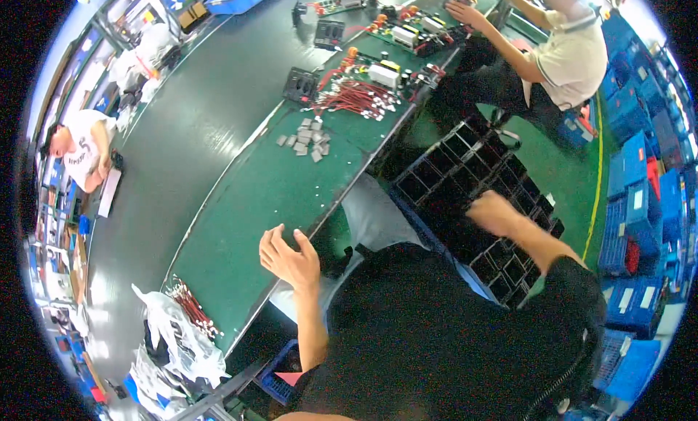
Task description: Assembling electronic components, circuit boards, and heat sinks into a housing for a power supply or inverter.
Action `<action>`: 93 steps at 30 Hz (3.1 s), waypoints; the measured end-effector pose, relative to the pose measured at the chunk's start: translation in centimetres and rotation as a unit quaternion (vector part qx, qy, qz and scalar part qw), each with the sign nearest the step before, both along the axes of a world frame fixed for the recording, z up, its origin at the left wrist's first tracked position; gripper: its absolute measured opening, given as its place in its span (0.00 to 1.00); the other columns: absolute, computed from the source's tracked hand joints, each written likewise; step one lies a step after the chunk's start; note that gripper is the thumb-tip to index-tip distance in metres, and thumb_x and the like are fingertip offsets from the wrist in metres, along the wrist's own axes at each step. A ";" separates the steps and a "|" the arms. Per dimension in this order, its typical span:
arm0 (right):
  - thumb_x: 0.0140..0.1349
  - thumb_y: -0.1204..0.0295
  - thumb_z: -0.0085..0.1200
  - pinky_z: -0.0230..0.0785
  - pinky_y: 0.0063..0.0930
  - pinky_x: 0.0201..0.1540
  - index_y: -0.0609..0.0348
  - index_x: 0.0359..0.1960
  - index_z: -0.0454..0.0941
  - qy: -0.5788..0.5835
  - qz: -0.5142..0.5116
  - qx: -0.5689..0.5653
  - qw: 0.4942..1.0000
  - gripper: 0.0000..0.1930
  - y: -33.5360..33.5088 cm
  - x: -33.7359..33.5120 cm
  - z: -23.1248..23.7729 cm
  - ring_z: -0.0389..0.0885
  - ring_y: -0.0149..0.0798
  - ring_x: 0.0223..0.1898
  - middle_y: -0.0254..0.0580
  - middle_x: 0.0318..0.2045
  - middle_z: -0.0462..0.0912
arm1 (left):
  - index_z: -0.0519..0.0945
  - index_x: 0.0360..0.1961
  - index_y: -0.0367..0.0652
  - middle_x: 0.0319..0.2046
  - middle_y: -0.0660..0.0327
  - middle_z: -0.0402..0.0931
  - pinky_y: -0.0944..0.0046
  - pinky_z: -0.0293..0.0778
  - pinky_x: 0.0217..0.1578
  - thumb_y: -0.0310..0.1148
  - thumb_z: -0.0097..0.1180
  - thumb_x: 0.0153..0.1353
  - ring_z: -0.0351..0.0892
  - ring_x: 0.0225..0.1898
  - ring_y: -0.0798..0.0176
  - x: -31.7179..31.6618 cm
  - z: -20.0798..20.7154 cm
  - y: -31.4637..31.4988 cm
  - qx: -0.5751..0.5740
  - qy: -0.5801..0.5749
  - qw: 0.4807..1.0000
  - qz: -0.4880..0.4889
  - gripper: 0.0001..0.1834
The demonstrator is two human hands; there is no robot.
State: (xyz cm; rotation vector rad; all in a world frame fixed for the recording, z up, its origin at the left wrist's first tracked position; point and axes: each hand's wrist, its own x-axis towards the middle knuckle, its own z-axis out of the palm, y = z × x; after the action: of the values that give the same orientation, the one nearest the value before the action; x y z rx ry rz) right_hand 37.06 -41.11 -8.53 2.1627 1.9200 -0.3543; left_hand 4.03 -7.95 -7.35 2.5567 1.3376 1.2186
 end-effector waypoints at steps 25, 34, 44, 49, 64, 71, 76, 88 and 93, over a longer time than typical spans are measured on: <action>0.57 0.74 0.62 0.67 0.39 0.63 0.71 0.63 0.72 0.433 0.129 0.374 0.810 0.31 26.6 -16.3 14.2 0.80 0.51 0.59 0.57 0.56 0.81 | 0.75 0.51 0.30 0.41 0.45 0.79 0.55 0.76 0.44 0.28 0.54 0.61 0.82 0.42 0.47 -3.4 11.3 2.8 -0.268 -0.321 0.908 -0.019 0.18; 0.65 0.78 0.57 0.75 0.27 0.45 0.69 0.50 0.78 0.543 -0.114 0.161 0.816 0.13 30.3 -18.2 11.2 0.82 0.27 0.40 0.44 0.38 0.87 | 0.64 0.62 0.29 0.49 0.41 0.69 0.45 0.76 0.45 0.33 0.60 0.50 0.76 0.46 0.36 -0.7 14.3 0.1 -0.153 -0.141 0.973 0.102 0.38; 0.61 0.68 0.60 0.73 0.41 0.31 0.61 0.39 0.81 0.513 -0.099 0.332 0.785 0.10 31.3 -18.9 9.5 0.81 0.61 0.28 0.57 0.24 0.82 | 0.58 0.64 0.27 0.46 0.41 0.66 0.45 0.74 0.41 0.34 0.60 0.48 0.75 0.43 0.35 -0.3 12.8 -0.8 -0.103 -0.116 0.986 0.064 0.43; 0.62 0.66 0.63 0.70 0.33 0.27 0.62 0.35 0.84 0.401 -0.090 0.395 0.822 0.10 32.3 -19.0 10.2 0.82 0.48 0.21 0.51 0.20 0.81 | 0.58 0.64 0.25 0.45 0.41 0.65 0.46 0.74 0.41 0.32 0.59 0.47 0.74 0.41 0.36 -0.1 12.6 -0.5 -0.103 -0.132 0.984 0.055 0.43; 0.57 0.70 0.60 0.71 0.31 0.29 0.65 0.36 0.81 0.539 -0.157 0.466 0.684 0.10 36.7 -18.4 11.0 0.79 0.35 0.20 0.46 0.20 0.82 | 0.59 0.64 0.25 0.45 0.41 0.66 0.48 0.75 0.39 0.37 0.61 0.42 0.73 0.40 0.38 1.1 10.4 -0.1 -0.087 -0.107 0.989 0.048 0.48; 0.52 0.79 0.56 0.74 0.29 0.41 0.66 0.44 0.77 0.612 -0.147 0.444 0.638 0.15 36.5 -19.3 9.9 0.79 0.32 0.34 0.44 0.32 0.82 | 0.59 0.65 0.25 0.44 0.42 0.66 0.49 0.74 0.39 0.34 0.61 0.43 0.73 0.39 0.42 1.1 9.7 0.3 -0.055 -0.116 0.991 0.037 0.47; 0.58 0.77 0.57 0.73 0.27 0.38 0.66 0.41 0.78 0.665 -0.184 0.425 0.586 0.10 36.3 -19.1 10.3 0.77 0.28 0.31 0.41 0.29 0.82 | 0.58 0.65 0.25 0.44 0.42 0.65 0.51 0.71 0.39 0.32 0.61 0.45 0.71 0.38 0.45 1.1 9.4 0.4 -0.055 -0.134 0.989 0.024 0.46; 0.60 0.69 0.63 0.72 0.30 0.33 0.65 0.36 0.81 0.655 -0.163 0.469 0.570 0.10 36.9 -20.0 9.0 0.80 0.35 0.26 0.48 0.26 0.83 | 0.56 0.64 0.23 0.44 0.41 0.65 0.50 0.70 0.39 0.34 0.61 0.45 0.69 0.39 0.45 0.6 8.5 0.5 -0.072 -0.180 0.981 0.018 0.46; 0.64 0.69 0.61 0.71 0.30 0.32 0.64 0.37 0.82 0.590 -0.147 0.484 0.629 0.09 36.6 -19.5 8.5 0.78 0.32 0.26 0.46 0.24 0.83 | 0.56 0.65 0.23 0.44 0.41 0.65 0.49 0.70 0.39 0.34 0.61 0.46 0.70 0.39 0.44 0.8 8.7 0.4 -0.070 -0.157 0.985 0.027 0.46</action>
State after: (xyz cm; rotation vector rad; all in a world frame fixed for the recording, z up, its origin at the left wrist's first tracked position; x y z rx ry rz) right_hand 17.51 -4.56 -0.04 3.5028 2.7636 -1.3548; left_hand 4.81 -7.59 1.39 2.1369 1.3720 1.4098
